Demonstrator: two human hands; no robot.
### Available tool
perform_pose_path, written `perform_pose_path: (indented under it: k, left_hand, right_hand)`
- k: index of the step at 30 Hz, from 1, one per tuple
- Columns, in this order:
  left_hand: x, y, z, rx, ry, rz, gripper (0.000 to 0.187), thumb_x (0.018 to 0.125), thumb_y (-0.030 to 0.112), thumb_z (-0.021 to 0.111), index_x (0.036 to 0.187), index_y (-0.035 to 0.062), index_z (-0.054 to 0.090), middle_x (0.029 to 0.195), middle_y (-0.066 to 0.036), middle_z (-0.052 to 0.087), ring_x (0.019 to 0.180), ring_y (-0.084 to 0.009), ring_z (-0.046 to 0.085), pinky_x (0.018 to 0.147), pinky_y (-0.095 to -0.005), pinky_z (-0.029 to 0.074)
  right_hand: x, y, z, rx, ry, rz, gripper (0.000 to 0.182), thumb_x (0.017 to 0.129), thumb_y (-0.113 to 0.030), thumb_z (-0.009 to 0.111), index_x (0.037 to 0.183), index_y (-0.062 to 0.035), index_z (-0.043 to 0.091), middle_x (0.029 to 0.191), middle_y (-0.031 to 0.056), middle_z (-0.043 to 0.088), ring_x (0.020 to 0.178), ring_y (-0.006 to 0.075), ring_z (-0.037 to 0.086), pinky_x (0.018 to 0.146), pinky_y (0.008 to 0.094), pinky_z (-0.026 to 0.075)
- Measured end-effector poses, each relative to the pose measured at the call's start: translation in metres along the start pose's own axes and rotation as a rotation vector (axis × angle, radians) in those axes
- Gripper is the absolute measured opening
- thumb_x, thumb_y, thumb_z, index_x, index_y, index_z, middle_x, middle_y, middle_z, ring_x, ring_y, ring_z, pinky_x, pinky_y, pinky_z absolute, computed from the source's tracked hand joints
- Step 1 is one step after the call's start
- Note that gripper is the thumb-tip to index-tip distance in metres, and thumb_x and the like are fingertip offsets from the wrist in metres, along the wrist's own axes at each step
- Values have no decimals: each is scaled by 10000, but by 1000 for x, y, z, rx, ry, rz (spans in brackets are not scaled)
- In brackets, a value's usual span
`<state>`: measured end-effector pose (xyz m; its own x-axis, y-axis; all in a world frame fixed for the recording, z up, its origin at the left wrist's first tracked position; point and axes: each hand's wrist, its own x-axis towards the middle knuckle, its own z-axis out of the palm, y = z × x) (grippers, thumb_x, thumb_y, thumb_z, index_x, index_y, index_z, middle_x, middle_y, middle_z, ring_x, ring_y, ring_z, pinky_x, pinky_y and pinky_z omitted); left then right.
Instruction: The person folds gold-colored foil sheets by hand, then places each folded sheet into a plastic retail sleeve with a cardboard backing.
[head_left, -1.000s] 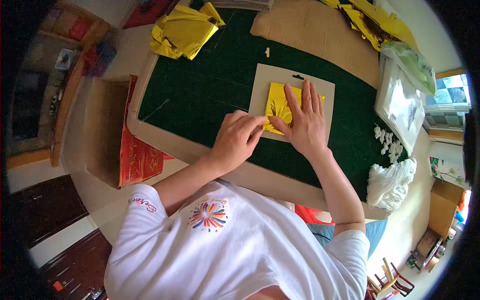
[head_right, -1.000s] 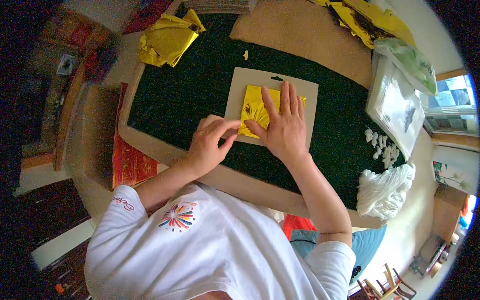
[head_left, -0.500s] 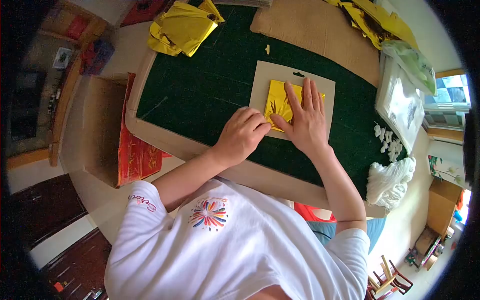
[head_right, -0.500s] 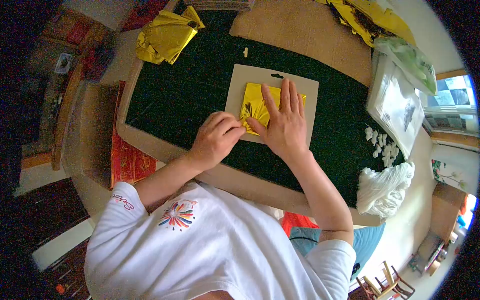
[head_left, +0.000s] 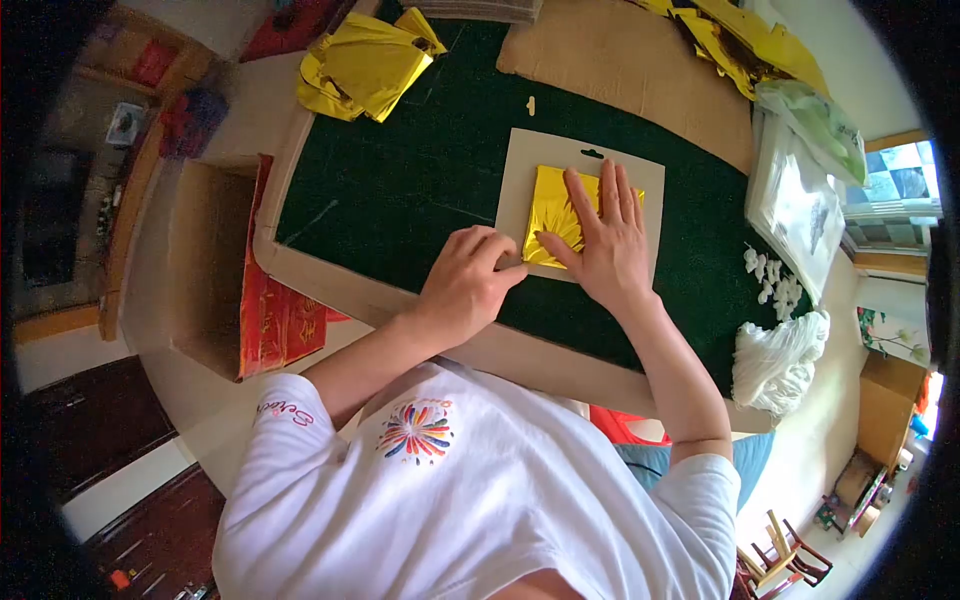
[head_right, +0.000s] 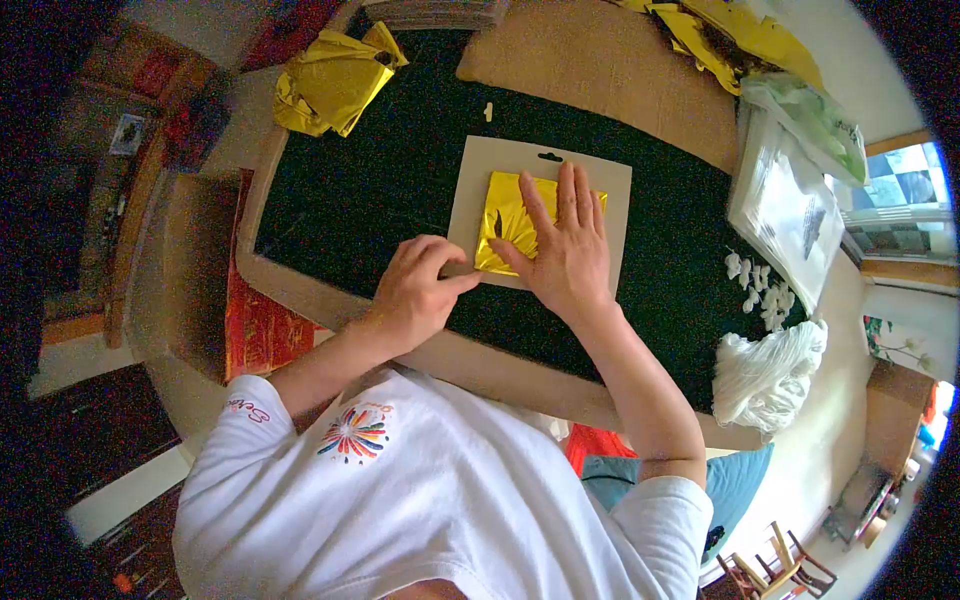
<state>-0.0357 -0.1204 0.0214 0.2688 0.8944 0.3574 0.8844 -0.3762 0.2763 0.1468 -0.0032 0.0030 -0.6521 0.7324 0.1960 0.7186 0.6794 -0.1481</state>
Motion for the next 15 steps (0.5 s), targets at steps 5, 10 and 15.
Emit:
perform_pose_path:
  k: [5,10,15]
  left_hand:
    - [34,-5,19,-146,112,-208,373,854,47,570,1227,44,590,1214,-122,579,1194,-277,521,1019,-480,399]
    - [49,-17,42,83,-26,-188,491,896,144,546,1356,1,456,1425,-157,452,1374,-295,369,1119,-542,262]
    - [44,-19,42,96,-81,-192,490,911,148,523,1373,6,444,1482,-151,390,1415,-286,310,1118,-609,206]
  right_hand:
    - [0,0,2,10,12,-1,745,895,-596,522,1490,-183,351,1525,263,262,1431,406,231,1146,494,232]
    - [2,-1,-2,28,4,5,761,895,-584,527,1492,-152,340,1523,267,261,1433,411,223,1149,497,224]
    - [1,1,-2,43,-2,3,728,919,-531,515,1497,-131,323,1527,267,253,1437,405,214,1154,497,211]
